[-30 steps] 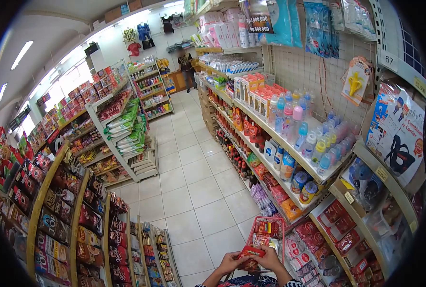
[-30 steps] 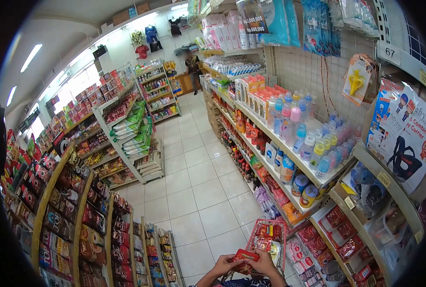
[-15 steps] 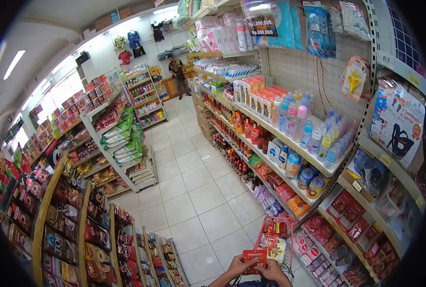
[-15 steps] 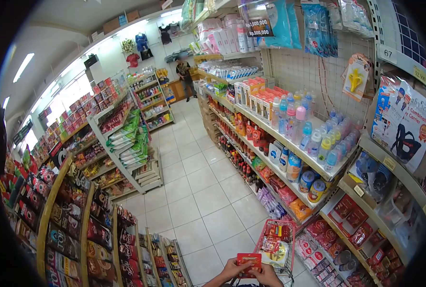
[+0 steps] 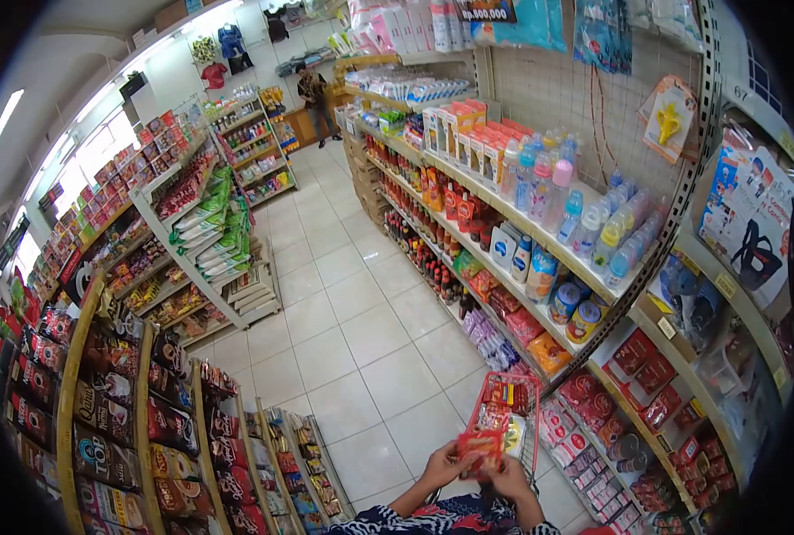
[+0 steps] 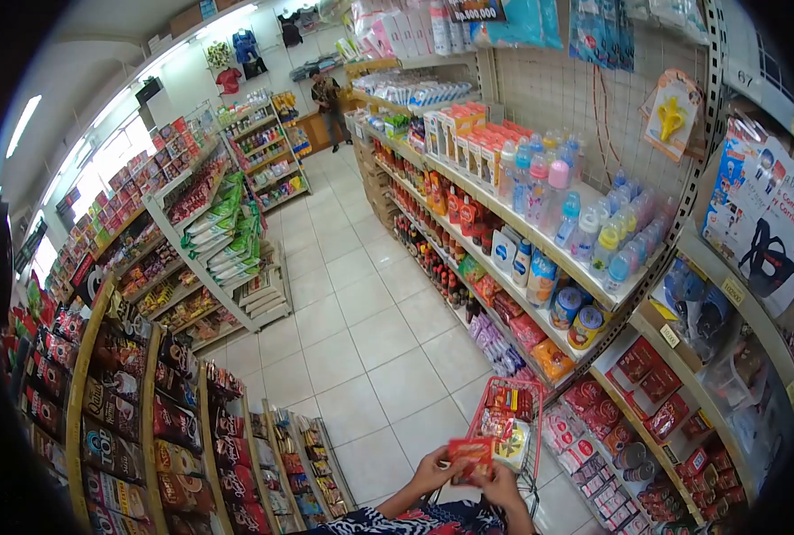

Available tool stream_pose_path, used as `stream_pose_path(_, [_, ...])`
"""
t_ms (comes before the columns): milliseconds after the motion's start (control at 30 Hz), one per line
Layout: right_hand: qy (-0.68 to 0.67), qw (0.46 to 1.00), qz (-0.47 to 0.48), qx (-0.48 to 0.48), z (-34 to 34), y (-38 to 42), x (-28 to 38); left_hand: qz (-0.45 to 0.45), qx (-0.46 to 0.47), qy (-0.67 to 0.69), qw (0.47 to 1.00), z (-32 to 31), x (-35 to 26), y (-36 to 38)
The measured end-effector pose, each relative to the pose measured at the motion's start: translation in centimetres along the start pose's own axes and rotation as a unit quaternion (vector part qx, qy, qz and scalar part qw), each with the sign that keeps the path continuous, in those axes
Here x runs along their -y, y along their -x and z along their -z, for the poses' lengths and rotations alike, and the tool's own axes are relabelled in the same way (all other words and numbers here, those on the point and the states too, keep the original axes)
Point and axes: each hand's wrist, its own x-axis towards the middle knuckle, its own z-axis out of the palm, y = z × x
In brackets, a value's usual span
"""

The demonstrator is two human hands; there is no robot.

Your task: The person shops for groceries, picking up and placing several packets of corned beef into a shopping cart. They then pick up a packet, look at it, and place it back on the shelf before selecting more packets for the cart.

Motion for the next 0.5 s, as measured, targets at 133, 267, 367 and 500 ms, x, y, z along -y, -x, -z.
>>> stream_pose_path(133, [-0.049, 0.994, -0.053, -0.085, 5.1, -3.5, -3.1, 0.051, -0.005, -0.234, 0.971, 0.7, 1.3, 1.3])
stream_pose_path(267, [-0.089, 0.981, -0.138, -0.108, 8.4, -6.9, -4.4, 0.091, -0.05, -0.092, 0.99, 0.1, 6.4, 1.3])
stream_pose_path(367, [-0.284, 0.923, -0.222, -0.136, 9.6, -9.6, -9.9, 0.118, -0.088, -0.134, 0.98, -1.4, 1.5, 0.4])
stream_pose_path(500, [-0.198, 0.883, -0.406, -0.131, 10.6, -12.8, -15.0, 0.138, -0.155, -0.19, 0.96, -4.0, 1.1, 0.5])
